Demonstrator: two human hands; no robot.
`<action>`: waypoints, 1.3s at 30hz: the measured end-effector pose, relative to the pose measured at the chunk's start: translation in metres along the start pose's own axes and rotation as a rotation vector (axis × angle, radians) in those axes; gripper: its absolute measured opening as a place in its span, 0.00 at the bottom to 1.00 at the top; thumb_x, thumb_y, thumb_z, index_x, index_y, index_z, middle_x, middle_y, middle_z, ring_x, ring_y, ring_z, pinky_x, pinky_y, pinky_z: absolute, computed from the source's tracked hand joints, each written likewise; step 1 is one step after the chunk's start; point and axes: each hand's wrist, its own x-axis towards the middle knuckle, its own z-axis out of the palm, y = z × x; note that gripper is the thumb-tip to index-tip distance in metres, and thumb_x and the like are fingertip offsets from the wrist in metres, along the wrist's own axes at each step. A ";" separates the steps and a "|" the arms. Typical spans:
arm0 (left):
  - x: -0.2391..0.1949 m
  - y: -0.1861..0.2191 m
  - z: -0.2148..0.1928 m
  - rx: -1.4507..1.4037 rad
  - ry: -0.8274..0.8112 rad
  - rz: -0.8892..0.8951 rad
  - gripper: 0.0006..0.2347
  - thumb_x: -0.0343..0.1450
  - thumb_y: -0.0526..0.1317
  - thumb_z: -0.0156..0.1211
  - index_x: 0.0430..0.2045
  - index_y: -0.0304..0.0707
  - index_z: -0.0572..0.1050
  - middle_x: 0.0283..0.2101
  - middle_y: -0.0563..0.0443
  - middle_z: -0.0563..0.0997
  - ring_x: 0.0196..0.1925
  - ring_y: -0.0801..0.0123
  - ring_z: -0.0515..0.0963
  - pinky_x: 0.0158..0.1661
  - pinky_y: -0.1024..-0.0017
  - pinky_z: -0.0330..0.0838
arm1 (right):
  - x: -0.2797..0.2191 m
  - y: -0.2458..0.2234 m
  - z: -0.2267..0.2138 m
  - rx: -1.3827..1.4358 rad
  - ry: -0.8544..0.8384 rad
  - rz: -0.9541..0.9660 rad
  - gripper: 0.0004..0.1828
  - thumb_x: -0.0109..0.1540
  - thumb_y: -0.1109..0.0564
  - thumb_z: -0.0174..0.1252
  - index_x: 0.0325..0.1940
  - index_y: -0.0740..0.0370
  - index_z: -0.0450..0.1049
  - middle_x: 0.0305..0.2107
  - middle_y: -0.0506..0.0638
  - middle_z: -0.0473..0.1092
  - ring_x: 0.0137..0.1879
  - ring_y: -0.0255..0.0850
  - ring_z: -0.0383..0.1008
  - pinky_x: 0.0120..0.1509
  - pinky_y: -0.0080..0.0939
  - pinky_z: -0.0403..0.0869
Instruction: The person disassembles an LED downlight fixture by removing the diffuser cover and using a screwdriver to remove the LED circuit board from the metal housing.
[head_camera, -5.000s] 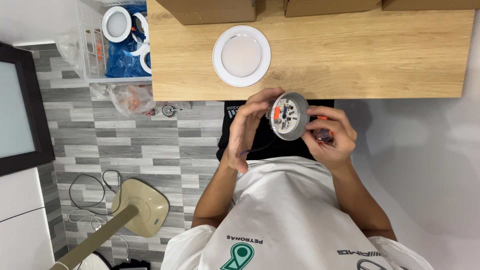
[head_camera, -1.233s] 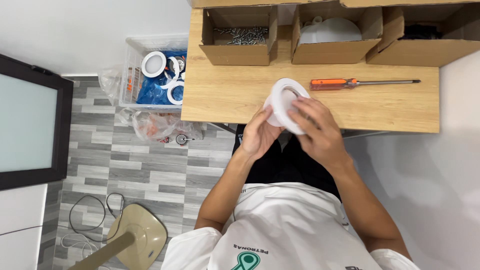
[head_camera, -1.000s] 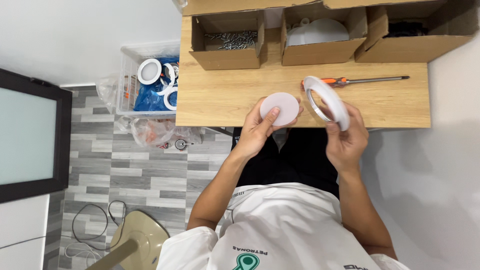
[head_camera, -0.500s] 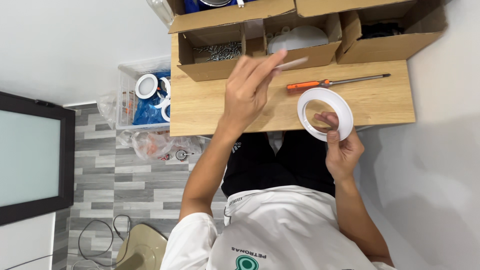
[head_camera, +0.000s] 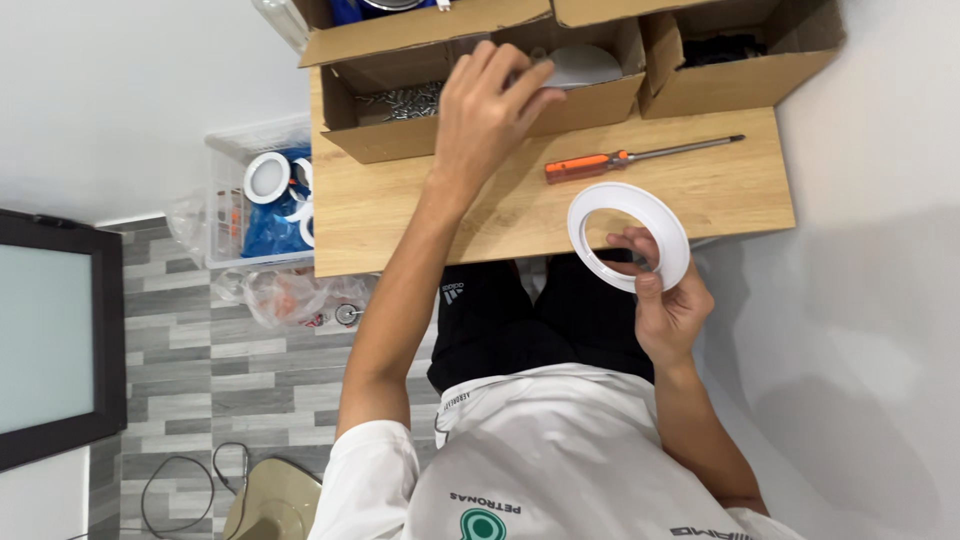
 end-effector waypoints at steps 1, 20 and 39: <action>0.003 0.005 -0.011 0.009 0.013 -0.008 0.11 0.75 0.45 0.78 0.41 0.41 0.82 0.37 0.53 0.79 0.38 0.66 0.74 0.37 0.70 0.69 | -0.001 0.000 -0.001 0.008 0.005 0.004 0.22 0.78 0.51 0.53 0.67 0.72 0.69 0.60 0.69 0.71 0.62 0.67 0.81 0.57 0.59 0.92; -0.064 0.101 -0.078 -1.020 -0.138 -0.602 0.13 0.80 0.38 0.59 0.58 0.38 0.81 0.21 0.55 0.80 0.16 0.73 0.72 0.21 0.77 0.70 | 0.033 -0.008 0.021 -0.816 -0.091 -0.718 0.06 0.66 0.59 0.74 0.46 0.51 0.91 0.53 0.60 0.80 0.62 0.60 0.80 0.79 0.67 0.68; -0.099 0.097 -0.066 -1.405 0.004 -0.892 0.14 0.85 0.37 0.46 0.61 0.28 0.75 0.24 0.49 0.77 0.17 0.75 0.74 0.22 0.76 0.71 | 0.062 0.008 0.024 -0.681 -0.021 -0.907 0.05 0.59 0.60 0.82 0.34 0.50 0.92 0.40 0.56 0.84 0.56 0.62 0.84 0.78 0.68 0.71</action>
